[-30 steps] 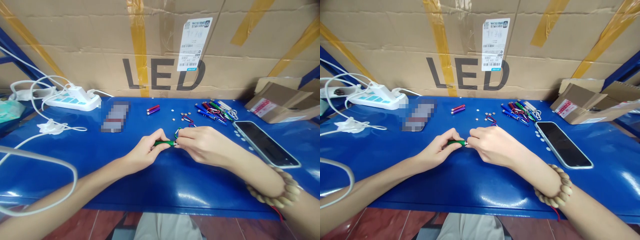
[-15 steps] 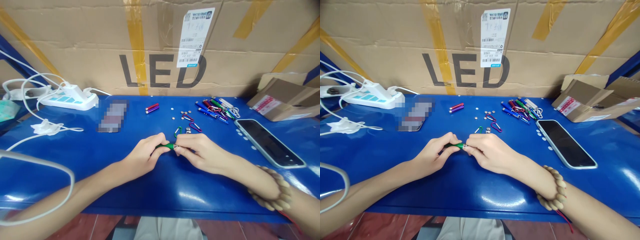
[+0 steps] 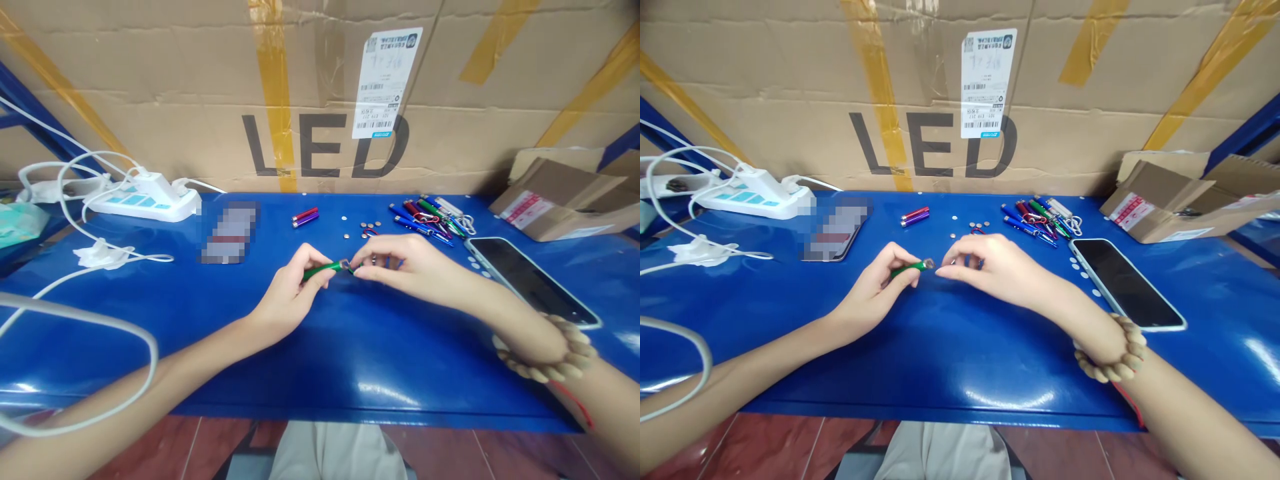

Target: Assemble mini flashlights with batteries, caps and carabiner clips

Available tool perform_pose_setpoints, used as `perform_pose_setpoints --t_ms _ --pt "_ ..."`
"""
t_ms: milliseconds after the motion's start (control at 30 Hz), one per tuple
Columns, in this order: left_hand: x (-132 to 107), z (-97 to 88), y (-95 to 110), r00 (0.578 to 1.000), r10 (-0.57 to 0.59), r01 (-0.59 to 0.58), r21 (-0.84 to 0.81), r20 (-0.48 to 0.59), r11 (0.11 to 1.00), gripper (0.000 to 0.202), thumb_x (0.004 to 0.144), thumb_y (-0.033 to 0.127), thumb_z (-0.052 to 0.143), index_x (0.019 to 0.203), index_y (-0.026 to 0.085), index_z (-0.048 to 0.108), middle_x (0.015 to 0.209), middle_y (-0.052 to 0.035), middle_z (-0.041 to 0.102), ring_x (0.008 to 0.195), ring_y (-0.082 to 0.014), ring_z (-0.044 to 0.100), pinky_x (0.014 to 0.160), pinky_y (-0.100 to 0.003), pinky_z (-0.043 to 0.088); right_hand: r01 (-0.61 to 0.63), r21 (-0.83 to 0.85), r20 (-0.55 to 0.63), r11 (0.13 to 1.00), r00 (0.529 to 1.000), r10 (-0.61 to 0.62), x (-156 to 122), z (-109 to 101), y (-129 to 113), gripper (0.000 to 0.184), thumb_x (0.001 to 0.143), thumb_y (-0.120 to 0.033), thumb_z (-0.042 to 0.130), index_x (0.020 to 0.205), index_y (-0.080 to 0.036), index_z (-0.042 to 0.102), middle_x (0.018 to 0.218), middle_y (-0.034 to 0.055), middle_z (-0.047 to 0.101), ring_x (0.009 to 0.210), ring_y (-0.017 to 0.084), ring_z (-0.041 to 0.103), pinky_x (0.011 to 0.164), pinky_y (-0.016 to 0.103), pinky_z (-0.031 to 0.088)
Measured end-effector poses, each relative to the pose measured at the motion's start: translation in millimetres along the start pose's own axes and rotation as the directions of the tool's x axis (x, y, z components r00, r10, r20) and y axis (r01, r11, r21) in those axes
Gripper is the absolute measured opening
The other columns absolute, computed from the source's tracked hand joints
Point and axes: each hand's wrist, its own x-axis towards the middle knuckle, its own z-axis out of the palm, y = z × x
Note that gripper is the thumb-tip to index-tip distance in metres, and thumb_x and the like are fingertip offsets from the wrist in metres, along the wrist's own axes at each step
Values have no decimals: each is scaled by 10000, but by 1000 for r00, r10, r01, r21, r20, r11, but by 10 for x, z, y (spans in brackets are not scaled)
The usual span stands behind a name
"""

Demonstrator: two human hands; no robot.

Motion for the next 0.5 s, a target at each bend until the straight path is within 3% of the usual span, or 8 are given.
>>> perform_pose_setpoints --t_ms 100,267,400,500 --pt "22 -1 -6 995 -67 58 -118 -74 991 115 886 302 479 868 191 452 685 37 520 663 -95 483 649 -223 362 35 -182 -72 983 996 -49 10 -32 159 268 816 -404 614 949 -188 702 893 70 665 780 176 617 721 288 473" --pt "46 -10 23 974 -220 191 -331 -54 924 194 891 398 471 935 211 455 691 55 425 577 -63 369 531 -189 286 63 -340 91 938 995 -34 10 67 300 282 888 -354 519 1077 -207 669 1132 77 612 1014 227 600 826 332 480" --pt "47 -17 56 960 -279 248 -382 -29 890 230 862 418 521 941 205 484 737 46 421 585 -53 355 520 -179 275 97 -327 110 940 992 -64 27 104 309 273 907 -346 487 1004 -148 647 1026 100 618 918 209 607 814 329 475" --pt "46 -19 53 954 -295 254 -393 -46 884 249 819 396 591 959 205 514 745 43 448 594 -56 368 532 -182 293 46 -270 90 962 996 -22 45 93 320 215 867 -350 558 914 -150 619 897 72 623 734 159 585 681 279 473"
